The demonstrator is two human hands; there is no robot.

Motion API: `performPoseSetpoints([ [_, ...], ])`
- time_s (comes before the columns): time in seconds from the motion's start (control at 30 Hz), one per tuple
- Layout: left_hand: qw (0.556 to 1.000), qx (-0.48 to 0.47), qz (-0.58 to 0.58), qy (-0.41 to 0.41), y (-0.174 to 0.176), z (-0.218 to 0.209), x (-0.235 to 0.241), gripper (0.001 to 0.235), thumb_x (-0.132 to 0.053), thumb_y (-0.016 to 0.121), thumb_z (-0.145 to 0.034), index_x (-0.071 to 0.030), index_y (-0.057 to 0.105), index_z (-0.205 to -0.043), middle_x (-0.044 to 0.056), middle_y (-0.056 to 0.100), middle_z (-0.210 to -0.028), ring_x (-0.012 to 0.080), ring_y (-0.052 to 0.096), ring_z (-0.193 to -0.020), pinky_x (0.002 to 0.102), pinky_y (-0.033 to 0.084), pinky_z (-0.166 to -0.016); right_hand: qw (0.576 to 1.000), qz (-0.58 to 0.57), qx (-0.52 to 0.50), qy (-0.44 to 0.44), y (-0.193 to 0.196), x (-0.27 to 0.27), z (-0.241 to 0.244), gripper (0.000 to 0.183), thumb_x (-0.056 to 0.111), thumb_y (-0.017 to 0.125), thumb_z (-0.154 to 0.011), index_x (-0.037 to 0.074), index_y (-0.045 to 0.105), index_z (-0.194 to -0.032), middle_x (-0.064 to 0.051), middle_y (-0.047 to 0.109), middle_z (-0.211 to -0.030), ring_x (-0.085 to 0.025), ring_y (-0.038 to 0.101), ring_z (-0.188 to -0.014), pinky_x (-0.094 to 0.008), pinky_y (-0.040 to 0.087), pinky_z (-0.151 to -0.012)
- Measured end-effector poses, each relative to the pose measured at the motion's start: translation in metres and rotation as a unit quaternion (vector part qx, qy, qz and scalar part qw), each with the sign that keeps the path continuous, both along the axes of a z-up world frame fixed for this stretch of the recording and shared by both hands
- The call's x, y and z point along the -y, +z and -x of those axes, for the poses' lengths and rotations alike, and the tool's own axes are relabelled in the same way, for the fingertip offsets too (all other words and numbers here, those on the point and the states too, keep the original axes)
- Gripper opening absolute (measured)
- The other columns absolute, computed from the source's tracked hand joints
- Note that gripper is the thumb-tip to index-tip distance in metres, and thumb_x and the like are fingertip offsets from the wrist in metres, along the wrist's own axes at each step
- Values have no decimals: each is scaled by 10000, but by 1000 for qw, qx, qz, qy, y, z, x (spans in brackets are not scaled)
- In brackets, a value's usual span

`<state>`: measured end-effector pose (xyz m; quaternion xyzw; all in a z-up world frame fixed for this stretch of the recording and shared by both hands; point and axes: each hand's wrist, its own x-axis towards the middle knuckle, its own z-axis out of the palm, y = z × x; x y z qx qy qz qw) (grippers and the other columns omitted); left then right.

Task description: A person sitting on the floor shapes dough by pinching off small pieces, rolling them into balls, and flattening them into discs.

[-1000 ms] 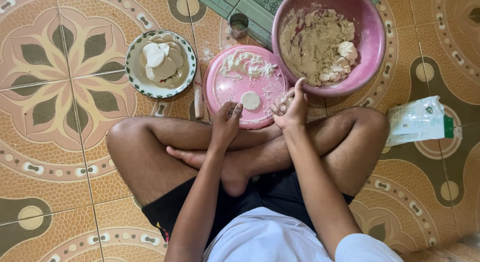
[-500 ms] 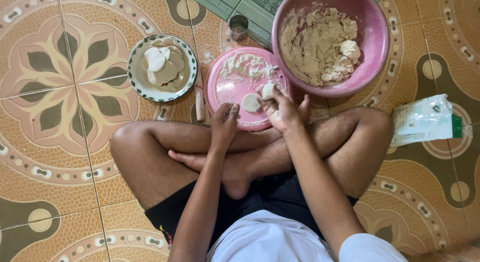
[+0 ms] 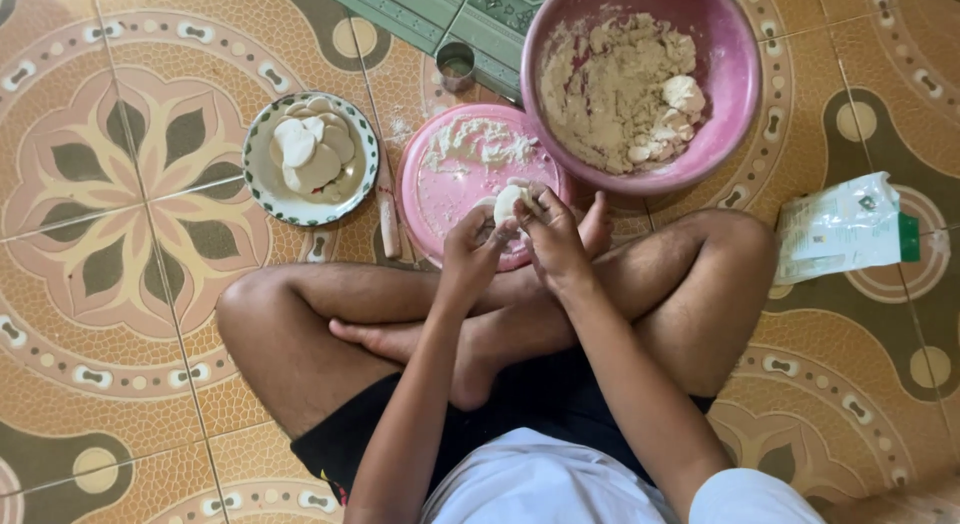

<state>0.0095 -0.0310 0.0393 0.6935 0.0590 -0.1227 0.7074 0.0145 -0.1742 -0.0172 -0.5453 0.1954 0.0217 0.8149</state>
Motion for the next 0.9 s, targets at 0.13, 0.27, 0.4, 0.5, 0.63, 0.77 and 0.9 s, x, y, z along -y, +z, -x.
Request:
performPoseSetpoints([
  [0.13, 999, 11, 41, 0, 6, -12, 10, 229, -188, 737, -961, 0, 726, -1091, 103, 706, -797, 140, 671, -770, 309, 601, -733, 958, 270, -82, 56, 30, 24, 3, 364, 588, 662, -913, 319, 714, -1152, -28, 591, -1309, -208, 392, -1282, -441, 318, -1034],
  [0.27, 996, 40, -69, -49, 3, -17, 16, 170, -224, 737, -951, -83, 743, -1048, 77, 716, -721, 156, 706, -726, 345, 576, -726, 877, 469, -41, 96, 56, 26, -4, 208, 501, 780, -858, 303, 742, -908, 32, 745, -859, -281, 675, -1128, -472, 186, -1261],
  [0.4, 994, 37, -87, -53, 4, -27, 29, 149, -245, 750, -938, -125, 742, -1027, 58, 720, -707, 143, 685, -708, 334, 565, -719, 891, 447, 32, 67, 69, 36, -10, 179, 332, 820, -862, 291, 785, -1033, 0, 746, -843, -225, 714, -981, -422, 469, -1044],
  [0.5, 986, 61, -126, -87, 12, -45, 37, 139, -220, 740, -930, -140, 733, -1044, 132, 708, -737, 243, 723, -724, 391, 577, -711, 923, 374, 46, 74, 92, 49, -19, 163, 311, 796, -917, 208, 771, -1040, -31, 777, -824, -133, 738, -875, -341, 553, -888],
  [0.63, 982, 83, -115, -127, 36, -69, 57, 249, -231, 755, -925, -103, 699, -1131, 177, 711, -837, 318, 724, -804, 452, 604, -751, 946, 310, 56, 77, 107, 79, -32, 185, 212, 769, -942, 109, 759, -1096, -86, 772, -881, -118, 675, -902, -388, 548, -915],
  [0.77, 979, 98, -78, -159, 27, -91, 89, 332, -318, 711, -963, -96, 668, -1206, 207, 730, -976, 376, 729, -943, 509, 584, -849, 934, 348, 53, 61, 124, 111, -46, 83, 156, 748, -953, 115, 779, -1019, -78, 748, -807, -99, 653, -831, -355, 545, -857],
  [0.9, 970, 127, -84, -189, 5, -110, 128, 377, -236, 743, -896, -49, 655, -1211, 302, 696, -981, 536, 667, -999, 621, 520, -845, 922, 377, 61, 57, 109, 158, -59, 103, 114, 742, -949, 87, 769, -1045, -99, 737, -804, -112, 627, -841, -349, 531, -840],
])
